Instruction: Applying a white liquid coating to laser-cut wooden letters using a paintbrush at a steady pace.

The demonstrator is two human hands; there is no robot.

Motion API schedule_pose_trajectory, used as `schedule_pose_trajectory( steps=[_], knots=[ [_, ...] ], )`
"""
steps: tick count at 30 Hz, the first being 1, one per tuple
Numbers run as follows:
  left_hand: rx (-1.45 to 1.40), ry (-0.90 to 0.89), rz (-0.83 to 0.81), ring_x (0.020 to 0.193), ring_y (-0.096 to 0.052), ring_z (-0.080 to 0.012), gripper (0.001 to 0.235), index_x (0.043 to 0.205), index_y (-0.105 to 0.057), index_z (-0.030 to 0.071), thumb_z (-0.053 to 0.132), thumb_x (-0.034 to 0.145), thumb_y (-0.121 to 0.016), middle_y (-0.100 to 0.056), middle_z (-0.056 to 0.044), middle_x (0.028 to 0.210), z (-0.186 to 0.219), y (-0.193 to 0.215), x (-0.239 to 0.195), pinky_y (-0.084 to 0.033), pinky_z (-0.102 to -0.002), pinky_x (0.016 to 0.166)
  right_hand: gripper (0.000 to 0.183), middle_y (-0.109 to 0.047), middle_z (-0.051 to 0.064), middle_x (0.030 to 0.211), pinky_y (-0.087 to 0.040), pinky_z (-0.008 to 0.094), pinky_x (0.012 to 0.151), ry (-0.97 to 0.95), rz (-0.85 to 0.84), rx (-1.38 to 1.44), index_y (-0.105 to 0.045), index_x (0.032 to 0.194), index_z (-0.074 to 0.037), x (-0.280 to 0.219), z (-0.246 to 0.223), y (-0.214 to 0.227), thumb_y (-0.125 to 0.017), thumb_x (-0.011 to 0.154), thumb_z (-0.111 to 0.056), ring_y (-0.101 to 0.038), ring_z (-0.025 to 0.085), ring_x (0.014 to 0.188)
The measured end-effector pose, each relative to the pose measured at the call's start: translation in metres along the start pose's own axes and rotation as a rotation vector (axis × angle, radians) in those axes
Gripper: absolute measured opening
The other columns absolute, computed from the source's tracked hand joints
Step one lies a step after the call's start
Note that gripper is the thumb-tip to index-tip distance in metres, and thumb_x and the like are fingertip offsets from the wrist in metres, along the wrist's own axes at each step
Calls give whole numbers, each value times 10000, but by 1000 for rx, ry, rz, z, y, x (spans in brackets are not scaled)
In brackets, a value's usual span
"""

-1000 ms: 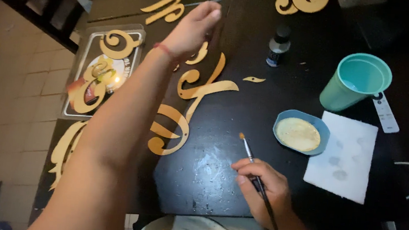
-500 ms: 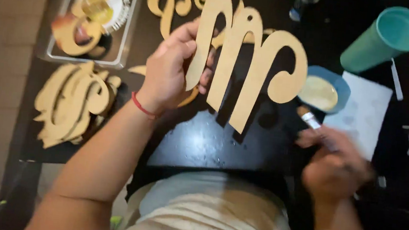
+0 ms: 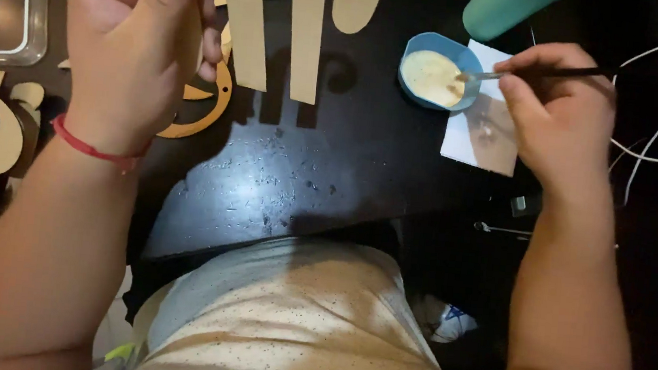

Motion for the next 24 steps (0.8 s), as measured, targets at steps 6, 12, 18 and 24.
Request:
schedule_pose_trajectory(
  steps=[6, 12, 18, 24],
  knots=[
    [69, -16, -40, 617, -610, -168, 480, 901, -528, -13, 386, 1150, -438, -531, -108, 722, 5, -2, -3, -468, -227, 547, 168, -706, 136, 1059, -582, 283, 884, -38, -108, 103, -613, 1046, -19, 6, 8, -32, -696, 958, 98, -710, 197, 1014],
    [12, 4, -63, 623, -602, -157, 418, 1198, -564, 18, 416, 1096, -492, -545, -97, 779, 3, -9, -4, -536, -228, 558, 118, -723, 74, 1049, -516, 215, 691, -111, -158, -9, -632, 997, -42, 8, 12, -31, -617, 939, 61, -685, 137, 915],
    [2, -60, -102, 622, -579, -168, 417, 1248, -549, -23, 367, 1120, -475, -529, -135, 753, 2, -10, -3, -532, -251, 554, 119, -709, 124, 1077, -539, 232, 741, -21, -73, -2, -635, 987, 6, 10, 8, -12, -612, 946, 115, -694, 175, 937],
    [53, -58, -122, 616, -583, -157, 398, 1228, -538, -13, 364, 1132, -454, -521, -106, 754, 7, -15, -4, -528, -245, 591, 96, -721, 2, 1032, -482, 213, 669, -181, -140, -64, -671, 974, -87, 6, 21, -23, -646, 937, -1, -576, 90, 749]
  ],
)
Point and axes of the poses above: each hand's wrist, its own x-axis towards the middle knuckle, its own y-axis out of the back of the hand, z = x × y, the point moved 10 cm from there along x, towards the middle knuckle
